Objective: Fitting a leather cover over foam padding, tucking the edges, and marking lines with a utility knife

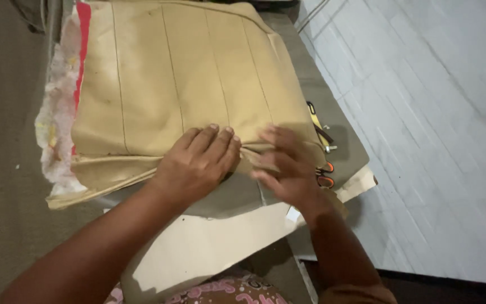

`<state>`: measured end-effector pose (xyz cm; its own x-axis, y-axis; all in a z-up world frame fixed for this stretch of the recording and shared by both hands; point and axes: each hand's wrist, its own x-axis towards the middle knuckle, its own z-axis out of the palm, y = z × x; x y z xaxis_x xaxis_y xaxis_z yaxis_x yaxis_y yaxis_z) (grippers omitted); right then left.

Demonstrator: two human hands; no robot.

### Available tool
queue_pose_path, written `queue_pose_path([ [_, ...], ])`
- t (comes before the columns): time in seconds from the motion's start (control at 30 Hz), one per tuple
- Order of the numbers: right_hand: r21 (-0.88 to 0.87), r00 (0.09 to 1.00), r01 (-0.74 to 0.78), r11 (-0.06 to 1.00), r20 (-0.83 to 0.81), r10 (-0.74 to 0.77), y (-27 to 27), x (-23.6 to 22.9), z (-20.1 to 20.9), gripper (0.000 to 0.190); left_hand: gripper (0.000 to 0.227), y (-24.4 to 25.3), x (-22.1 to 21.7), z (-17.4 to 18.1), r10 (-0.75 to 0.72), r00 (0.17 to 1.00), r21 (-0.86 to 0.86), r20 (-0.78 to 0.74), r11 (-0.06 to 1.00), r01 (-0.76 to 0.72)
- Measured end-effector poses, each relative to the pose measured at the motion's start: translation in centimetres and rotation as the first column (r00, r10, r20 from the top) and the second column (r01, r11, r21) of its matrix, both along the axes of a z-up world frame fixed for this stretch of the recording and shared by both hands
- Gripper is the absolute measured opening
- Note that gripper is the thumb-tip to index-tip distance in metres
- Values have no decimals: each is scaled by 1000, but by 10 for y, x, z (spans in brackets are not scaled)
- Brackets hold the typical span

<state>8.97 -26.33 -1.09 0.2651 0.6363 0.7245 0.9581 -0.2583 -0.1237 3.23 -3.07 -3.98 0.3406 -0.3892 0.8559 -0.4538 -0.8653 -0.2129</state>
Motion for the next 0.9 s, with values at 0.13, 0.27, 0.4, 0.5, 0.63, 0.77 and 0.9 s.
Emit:
queue_pose_path([
  [0.13, -32, 981, 123, 992, 157, -117, -50, 1, -18, 46, 18, -1, 1, 1, 32, 999, 7, 1, 999, -32],
  [0.27, -90, 938, 245, 965, 275, -212, -62, 19, -45, 34, 19, -3, 2, -4, 38, 999, 12, 11, 999, -38],
  [0.4, -70, 970, 194, 978, 161, -181, -55, 27, -41, 31, 21, -3, 8, -4, 39, 998, 6, 42, 999, -40],
  [0.5, -33, 941, 277, 960, 213, -264, -55, 37, -50, 17, 23, -6, 13, -18, 61, 996, -14, 60, 998, -60],
  [0.63, -84, 928, 292, 953, 265, -261, -52, 37, -44, 20, 27, -6, 11, -5, 105, 992, -30, 71, 994, -103],
  [0.77, -89, 876, 356, 930, 378, -299, -7, 8, -35, 71, 27, -7, 10, 0, 112, 988, -42, 102, 993, -108],
  [0.9, -43, 908, 220, 975, 374, -188, 47, 14, -15, 35, 21, -9, 12, -11, 117, 988, -45, 97, 993, -113],
])
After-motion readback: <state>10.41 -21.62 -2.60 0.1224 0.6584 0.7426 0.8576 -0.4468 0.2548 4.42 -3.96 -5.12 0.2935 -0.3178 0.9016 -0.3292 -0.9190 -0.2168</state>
